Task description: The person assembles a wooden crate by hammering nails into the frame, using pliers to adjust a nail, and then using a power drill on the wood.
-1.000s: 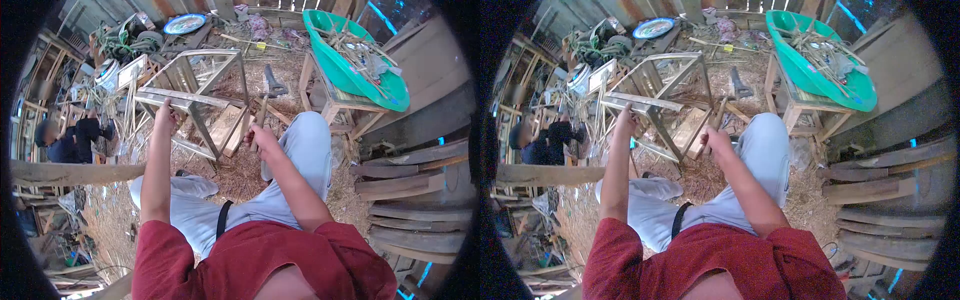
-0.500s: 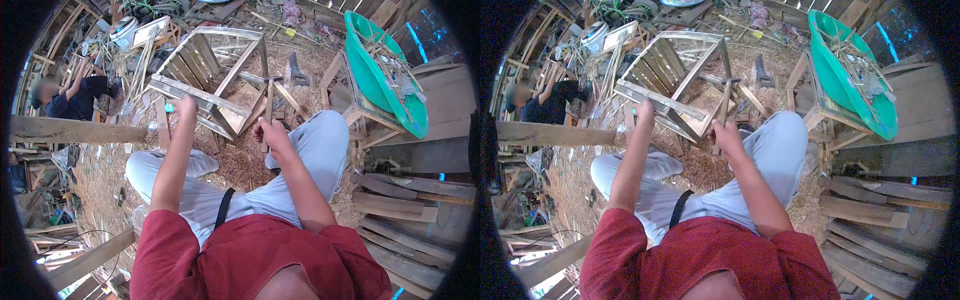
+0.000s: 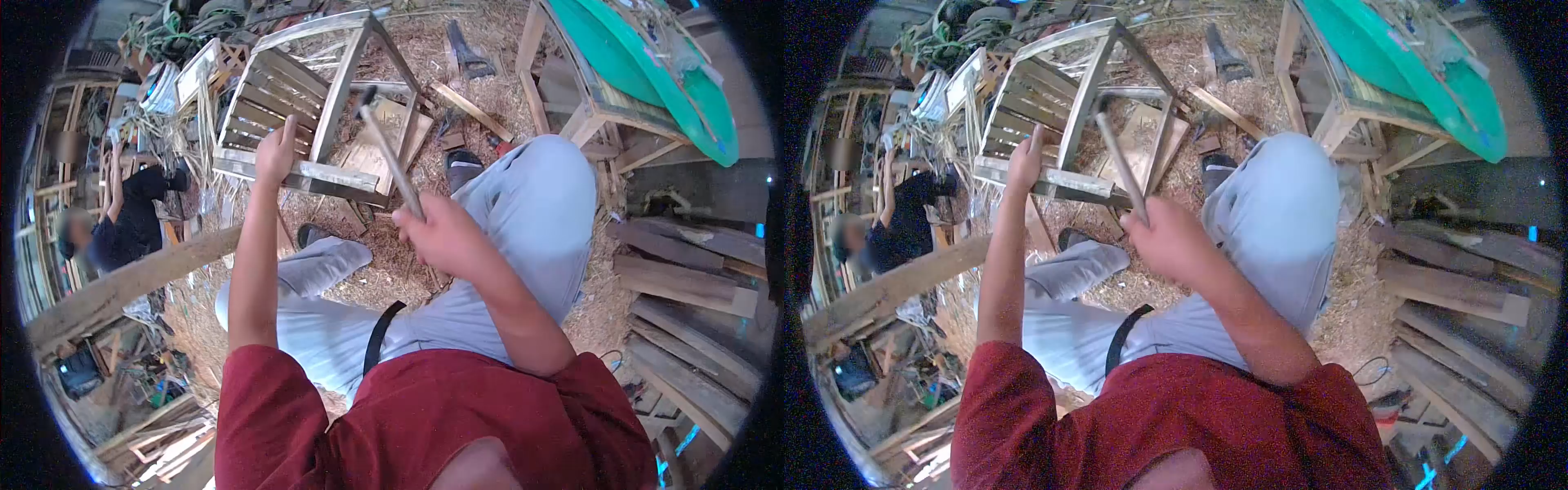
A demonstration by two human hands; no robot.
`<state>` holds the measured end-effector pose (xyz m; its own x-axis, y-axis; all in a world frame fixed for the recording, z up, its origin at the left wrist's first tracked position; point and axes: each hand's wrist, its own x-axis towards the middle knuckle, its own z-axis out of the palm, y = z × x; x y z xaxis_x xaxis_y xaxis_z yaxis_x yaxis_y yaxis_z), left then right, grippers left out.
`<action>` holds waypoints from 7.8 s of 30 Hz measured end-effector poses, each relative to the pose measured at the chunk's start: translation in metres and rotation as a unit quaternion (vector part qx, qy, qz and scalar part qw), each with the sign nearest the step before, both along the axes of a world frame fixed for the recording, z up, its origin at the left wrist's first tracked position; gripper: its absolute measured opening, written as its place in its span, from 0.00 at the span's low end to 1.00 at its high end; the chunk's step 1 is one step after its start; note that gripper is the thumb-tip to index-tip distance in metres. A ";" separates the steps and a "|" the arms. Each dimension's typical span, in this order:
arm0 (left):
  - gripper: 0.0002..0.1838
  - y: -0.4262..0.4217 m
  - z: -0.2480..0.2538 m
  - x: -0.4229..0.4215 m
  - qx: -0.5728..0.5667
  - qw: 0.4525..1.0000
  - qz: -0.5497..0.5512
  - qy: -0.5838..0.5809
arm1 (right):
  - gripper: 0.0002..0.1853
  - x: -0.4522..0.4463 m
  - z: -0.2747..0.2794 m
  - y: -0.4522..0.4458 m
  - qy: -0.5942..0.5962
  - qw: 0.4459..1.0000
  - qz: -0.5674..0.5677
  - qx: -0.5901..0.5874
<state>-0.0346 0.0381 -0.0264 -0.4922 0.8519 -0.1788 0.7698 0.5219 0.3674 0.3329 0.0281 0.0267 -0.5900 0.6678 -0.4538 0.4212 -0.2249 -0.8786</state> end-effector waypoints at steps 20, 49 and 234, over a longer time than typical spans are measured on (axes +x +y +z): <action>0.30 0.010 -0.019 -0.012 0.002 0.982 0.032 -0.185 | 0.11 -0.006 0.037 0.041 0.246 0.762 -0.337 -0.496; 0.30 0.019 -0.007 0.005 -0.070 0.991 0.068 -0.091 | 0.10 -0.049 0.026 0.055 0.185 0.796 -0.196 -0.543; 0.24 -0.032 -0.010 -0.009 0.325 0.944 -0.004 -0.056 | 0.17 -0.210 -0.055 0.098 0.021 0.933 -0.049 -0.356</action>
